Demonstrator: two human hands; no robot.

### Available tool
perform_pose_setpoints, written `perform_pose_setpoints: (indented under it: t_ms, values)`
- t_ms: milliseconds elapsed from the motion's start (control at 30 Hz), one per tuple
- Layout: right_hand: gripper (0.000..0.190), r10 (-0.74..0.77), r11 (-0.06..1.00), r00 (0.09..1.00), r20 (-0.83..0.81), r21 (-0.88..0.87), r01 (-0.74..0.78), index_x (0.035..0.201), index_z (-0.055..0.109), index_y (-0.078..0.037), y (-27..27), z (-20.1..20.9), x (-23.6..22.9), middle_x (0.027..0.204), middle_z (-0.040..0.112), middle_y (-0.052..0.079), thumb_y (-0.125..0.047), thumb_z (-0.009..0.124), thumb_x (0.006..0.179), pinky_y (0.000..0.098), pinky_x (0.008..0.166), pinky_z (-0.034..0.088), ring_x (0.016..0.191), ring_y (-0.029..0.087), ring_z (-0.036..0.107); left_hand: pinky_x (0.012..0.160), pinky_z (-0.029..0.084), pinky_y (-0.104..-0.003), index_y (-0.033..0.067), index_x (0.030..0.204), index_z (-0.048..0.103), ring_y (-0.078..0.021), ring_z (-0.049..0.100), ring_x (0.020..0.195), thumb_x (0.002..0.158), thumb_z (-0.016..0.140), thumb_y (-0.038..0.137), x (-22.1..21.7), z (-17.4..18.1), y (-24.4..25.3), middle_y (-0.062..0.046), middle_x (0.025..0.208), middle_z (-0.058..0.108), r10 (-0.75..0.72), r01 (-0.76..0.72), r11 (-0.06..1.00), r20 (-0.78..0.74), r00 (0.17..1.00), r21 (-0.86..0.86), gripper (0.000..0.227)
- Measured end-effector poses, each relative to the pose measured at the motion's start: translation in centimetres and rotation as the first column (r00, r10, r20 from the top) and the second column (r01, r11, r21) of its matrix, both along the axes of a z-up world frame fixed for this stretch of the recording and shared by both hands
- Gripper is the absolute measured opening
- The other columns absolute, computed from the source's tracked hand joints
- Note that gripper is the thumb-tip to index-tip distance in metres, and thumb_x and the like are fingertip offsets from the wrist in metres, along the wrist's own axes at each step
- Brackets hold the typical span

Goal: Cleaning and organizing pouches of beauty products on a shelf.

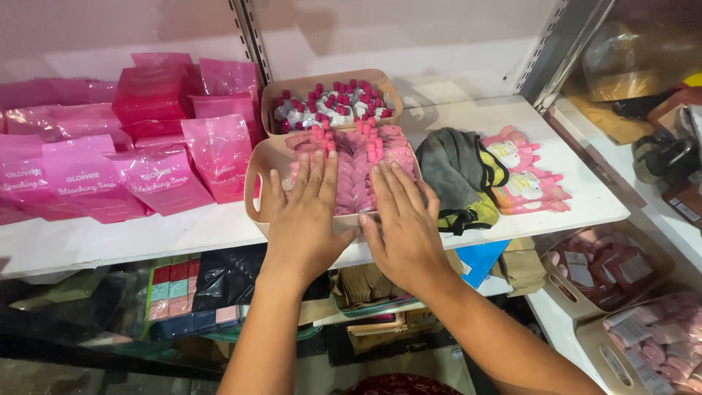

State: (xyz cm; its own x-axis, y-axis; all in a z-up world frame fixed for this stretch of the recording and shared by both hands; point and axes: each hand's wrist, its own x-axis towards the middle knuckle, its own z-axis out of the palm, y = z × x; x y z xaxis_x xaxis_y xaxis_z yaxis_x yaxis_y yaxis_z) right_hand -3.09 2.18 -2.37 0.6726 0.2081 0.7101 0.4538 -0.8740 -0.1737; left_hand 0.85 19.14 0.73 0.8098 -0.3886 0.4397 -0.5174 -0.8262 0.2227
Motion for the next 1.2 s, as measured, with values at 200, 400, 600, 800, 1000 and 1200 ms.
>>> perform_pose_setpoints:
  t_ms: [200, 400, 600, 800, 1000, 1200]
  values:
    - [0.051, 0.032, 0.998, 0.999, 0.043, 0.05, -0.034, 0.144, 0.052, -0.004, -0.3, -0.5, 0.2, 0.152, 0.05, 0.017, -0.024, 0.062, 0.098, 0.0547, 0.118, 0.025, 0.139, 0.031, 0.049, 0.121, 0.017, -0.057, 0.0144, 0.157, 0.027, -0.0295, 0.038, 0.145, 0.066, 0.088, 0.033, 0.1, 0.4, 0.9, -0.017, 0.161, 0.033, -0.052, 0.053, 0.998, -0.047, 0.998, 0.016, 0.111]
    - [0.047, 0.023, 0.999, 0.998, 0.057, 0.04, -0.025, 0.139, 0.058, -0.007, -0.8, -0.3, 0.4, 0.15, 0.053, 0.012, -0.025, 0.063, 0.097, 0.0504, 0.111, 0.03, 0.13, 0.029, 0.053, 0.117, 0.018, -0.062, 0.0154, 0.156, 0.029, -0.0325, 0.035, 0.145, 0.065, 0.089, 0.032, 0.7, -0.4, 0.3, -0.018, 0.16, 0.032, -0.053, 0.051, 0.998, -0.079, 0.995, -0.029, 0.11]
    - [0.044, 0.011, 0.996, 0.996, 0.083, 0.084, -0.018, 0.137, 0.059, -0.008, -2.2, -1.0, 1.2, 0.148, 0.056, 0.01, -0.025, 0.063, 0.097, 0.0483, 0.111, 0.03, 0.131, 0.027, 0.054, 0.114, 0.019, -0.067, 0.0123, 0.156, 0.029, -0.0332, 0.034, 0.147, 0.066, 0.087, 0.028, 0.5, -0.6, -1.2, -0.021, 0.161, 0.03, -0.076, 0.072, 0.995, -0.069, 0.995, -0.064, 0.108]
    - [0.042, -0.042, 0.995, 0.996, 0.078, 0.092, 0.035, 0.136, 0.061, -0.009, -4.3, -1.3, 1.8, 0.147, 0.058, 0.01, -0.025, 0.063, 0.098, 0.0482, 0.111, 0.029, 0.131, 0.028, 0.054, 0.116, 0.016, -0.067, 0.0104, 0.156, 0.027, -0.032, 0.03, 0.148, 0.067, 0.087, 0.025, 1.0, -0.7, -3.7, -0.019, 0.162, 0.025, -0.07, 0.068, 0.997, -0.09, 0.993, -0.028, 0.108]
    - [0.04, -0.054, 0.993, 0.998, 0.011, 0.11, 0.052, 0.137, 0.06, -0.008, -6.0, -0.9, 2.0, 0.149, 0.057, 0.011, -0.023, 0.06, 0.099, 0.0496, 0.114, 0.029, 0.133, 0.029, 0.053, 0.116, 0.012, -0.067, 0.0091, 0.16, 0.023, -0.0294, 0.022, 0.15, 0.066, 0.087, 0.029, 1.0, -0.2, -5.9, -0.017, 0.169, 0.022, -0.041, 0.039, 0.999, -0.086, 0.995, -0.021, 0.115]
    - [0.067, -0.055, 0.998, 0.998, -0.012, 0.035, 0.055, 0.156, 0.037, 0.002, -5.2, 0.3, 1.4, 0.163, 0.036, 0.021, -0.03, 0.057, 0.1, 0.0555, 0.12, 0.018, 0.15, 0.037, 0.035, 0.116, 0.011, -0.069, -0.0007, 0.155, 0.022, -0.0314, 0.021, 0.152, 0.069, 0.084, 0.037, 1.0, -0.6, -6.2, -0.018, 0.162, 0.026, -0.002, 0.001, 1.0, -0.033, 0.999, -0.016, 0.112]
